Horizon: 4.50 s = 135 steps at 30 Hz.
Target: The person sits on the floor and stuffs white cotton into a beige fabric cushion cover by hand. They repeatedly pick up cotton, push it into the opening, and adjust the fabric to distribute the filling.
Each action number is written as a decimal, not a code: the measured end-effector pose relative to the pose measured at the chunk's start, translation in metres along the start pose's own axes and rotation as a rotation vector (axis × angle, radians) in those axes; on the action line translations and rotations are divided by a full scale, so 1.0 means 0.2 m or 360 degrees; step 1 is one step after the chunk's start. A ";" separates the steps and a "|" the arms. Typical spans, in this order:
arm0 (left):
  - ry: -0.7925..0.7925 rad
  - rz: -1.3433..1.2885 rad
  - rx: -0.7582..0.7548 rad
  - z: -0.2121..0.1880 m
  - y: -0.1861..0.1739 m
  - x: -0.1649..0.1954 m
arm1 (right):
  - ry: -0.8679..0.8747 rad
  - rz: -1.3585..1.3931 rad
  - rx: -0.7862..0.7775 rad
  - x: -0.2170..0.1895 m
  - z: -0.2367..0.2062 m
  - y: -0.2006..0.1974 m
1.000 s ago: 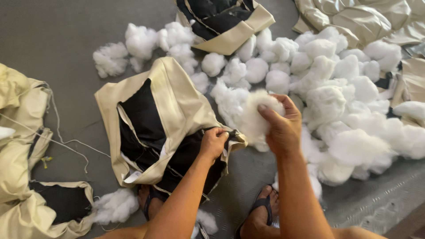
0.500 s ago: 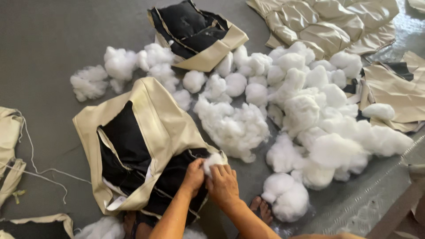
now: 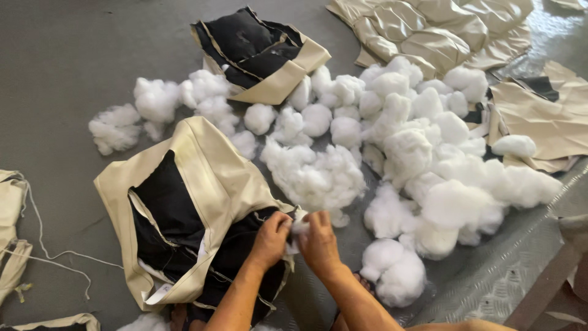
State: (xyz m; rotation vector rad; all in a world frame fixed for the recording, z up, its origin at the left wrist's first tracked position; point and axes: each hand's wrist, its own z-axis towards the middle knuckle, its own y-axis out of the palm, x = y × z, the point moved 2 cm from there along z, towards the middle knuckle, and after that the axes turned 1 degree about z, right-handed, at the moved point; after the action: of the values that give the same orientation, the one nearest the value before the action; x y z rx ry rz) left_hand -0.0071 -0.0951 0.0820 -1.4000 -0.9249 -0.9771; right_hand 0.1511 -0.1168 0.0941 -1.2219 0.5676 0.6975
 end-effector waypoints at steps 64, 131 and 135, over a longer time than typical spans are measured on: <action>0.0091 0.0289 -0.0160 -0.12 0.02 0.21 | -0.0089 -0.0780 -0.1303 0.24 -0.11 0.29; -0.0938 -0.1203 -0.0190 0.17 0.21 0.16 | 0.0683 0.1214 0.0122 0.06 0.41 -0.16; -0.0549 -0.0799 0.0274 0.18 0.35 0.16 | 0.0611 0.0771 0.0294 0.05 0.20 -0.01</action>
State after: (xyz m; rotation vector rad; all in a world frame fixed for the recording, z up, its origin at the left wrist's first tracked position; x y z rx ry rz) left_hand 0.0705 -0.0637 0.0865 -1.2323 -1.6347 -1.0036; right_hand 0.1593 -0.0758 0.0981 -1.0549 1.2478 0.7947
